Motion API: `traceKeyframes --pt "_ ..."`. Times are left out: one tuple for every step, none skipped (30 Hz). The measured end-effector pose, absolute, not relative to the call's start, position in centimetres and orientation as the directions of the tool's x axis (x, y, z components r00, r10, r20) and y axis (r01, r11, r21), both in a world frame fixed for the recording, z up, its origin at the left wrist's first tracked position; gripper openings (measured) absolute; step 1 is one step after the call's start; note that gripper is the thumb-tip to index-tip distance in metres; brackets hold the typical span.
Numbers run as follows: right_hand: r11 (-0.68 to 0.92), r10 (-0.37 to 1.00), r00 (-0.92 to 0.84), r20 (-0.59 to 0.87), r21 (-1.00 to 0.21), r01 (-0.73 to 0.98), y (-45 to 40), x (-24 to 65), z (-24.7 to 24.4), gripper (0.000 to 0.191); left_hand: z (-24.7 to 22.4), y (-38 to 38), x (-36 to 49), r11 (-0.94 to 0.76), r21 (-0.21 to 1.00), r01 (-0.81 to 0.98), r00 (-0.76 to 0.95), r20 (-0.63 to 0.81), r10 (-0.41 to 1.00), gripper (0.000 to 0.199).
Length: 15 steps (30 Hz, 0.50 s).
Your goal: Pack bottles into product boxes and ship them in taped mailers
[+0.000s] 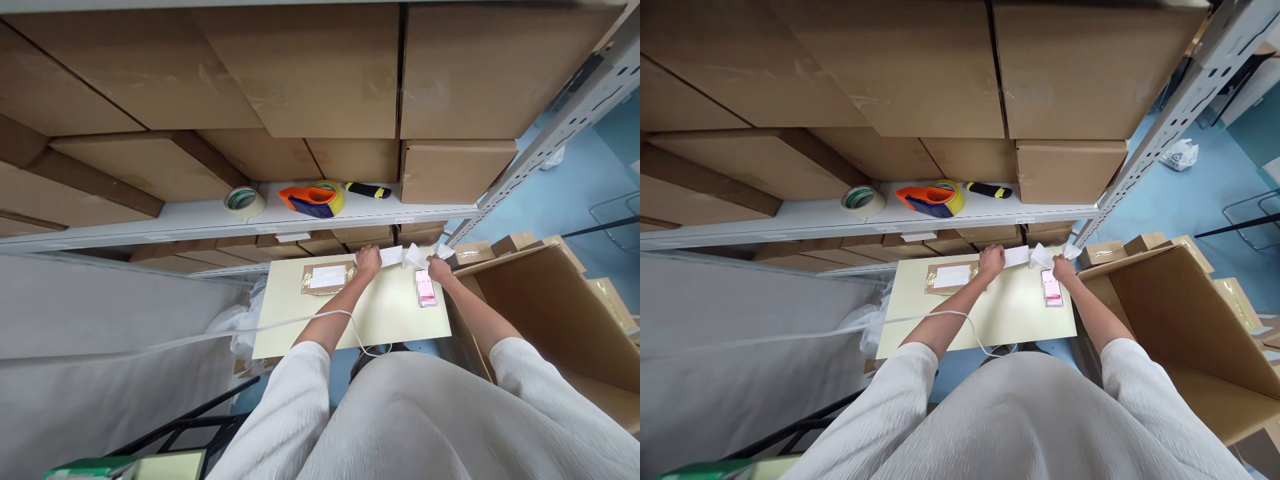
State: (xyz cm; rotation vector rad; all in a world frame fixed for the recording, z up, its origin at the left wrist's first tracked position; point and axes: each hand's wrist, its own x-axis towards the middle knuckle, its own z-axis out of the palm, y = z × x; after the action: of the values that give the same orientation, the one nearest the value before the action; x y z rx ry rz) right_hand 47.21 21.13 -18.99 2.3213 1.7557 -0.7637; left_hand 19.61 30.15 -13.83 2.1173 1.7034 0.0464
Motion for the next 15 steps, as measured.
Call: traceKeyframes --pt "-0.303 0.860 0.179 -0.478 -0.196 0.933 21.1 47.2 -19.1 0.050 -13.7 30.1 19.6 -0.166 0.345 0.924 0.251 -0.216 0.944 0.029" --pt "-0.296 0.857 0.171 -0.486 -0.193 0.936 21.1 47.2 -19.3 0.051 -13.6 30.0 19.5 -0.168 0.349 0.922 0.248 -0.199 0.948 0.028" --pt "-0.294 0.853 0.168 -0.494 -0.188 0.937 21.1 47.2 -19.4 0.051 -13.5 30.0 19.4 -0.164 0.357 0.920 0.241 -0.186 0.953 0.027" --pt "-0.296 0.850 0.169 -0.499 -0.187 0.937 21.0 47.1 -19.5 0.052 -13.5 30.0 19.3 -0.150 0.372 0.916 0.230 -0.180 0.956 0.027" --pt "-0.300 0.847 0.170 -0.504 -0.188 0.935 21.0 47.0 -19.5 0.053 -13.5 30.0 19.2 -0.129 0.398 0.908 0.216 -0.182 0.959 0.026" --pt "-0.302 0.844 0.170 -0.508 -0.191 0.934 20.9 46.9 -19.5 0.054 -13.5 30.1 19.1 -0.102 0.436 0.894 0.202 -0.189 0.961 0.025" --pt "-0.302 0.843 0.168 -0.510 -0.191 0.934 20.8 46.8 -19.5 0.055 -13.5 30.2 19.0 -0.070 0.484 0.872 0.188 -0.200 0.962 0.025" --pt "-0.299 0.845 0.170 -0.507 -0.185 0.936 20.8 46.7 -19.4 0.055 -13.5 30.3 18.9 -0.032 0.537 0.843 0.174 -0.216 0.961 0.024" --pt "-0.294 0.849 0.173 -0.499 -0.174 0.940 20.7 46.5 -19.2 0.055 -13.6 30.4 18.9 0.011 0.590 0.807 0.159 -0.234 0.959 0.024" --pt "-0.286 0.856 0.177 -0.485 -0.158 0.945 20.6 46.3 -19.0 0.054 -13.6 30.4 18.9 0.056 0.637 0.769 0.141 -0.254 0.957 0.024" --pt "-0.270 0.868 0.177 -0.464 -0.141 0.953 20.6 46.0 -18.7 0.052 -13.5 30.5 18.9 0.100 0.676 0.730 0.122 -0.273 0.954 0.023" --pt "-0.242 0.885 0.166 -0.436 -0.125 0.962 20.6 45.7 -18.3 0.050 -13.5 30.5 18.8 0.142 0.708 0.692 0.103 -0.291 0.951 0.023" --pt "-0.204 0.906 0.143 -0.398 -0.115 0.972 20.6 45.4 -17.9 0.047 -13.4 30.5 18.8 0.177 0.733 0.656 0.086 -0.306 0.948 0.022" --pt "-0.160 0.929 0.111 -0.353 -0.113 0.981 20.7 45.0 -17.5 0.045 -13.3 30.4 18.7 0.205 0.756 0.622 0.072 -0.316 0.946 0.021" --pt "-0.113 0.950 0.072 -0.305 -0.120 0.986 20.8 44.5 -17.0 0.043 -13.1 30.3 18.6 0.225 0.777 0.587 0.062 -0.320 0.945 0.020"
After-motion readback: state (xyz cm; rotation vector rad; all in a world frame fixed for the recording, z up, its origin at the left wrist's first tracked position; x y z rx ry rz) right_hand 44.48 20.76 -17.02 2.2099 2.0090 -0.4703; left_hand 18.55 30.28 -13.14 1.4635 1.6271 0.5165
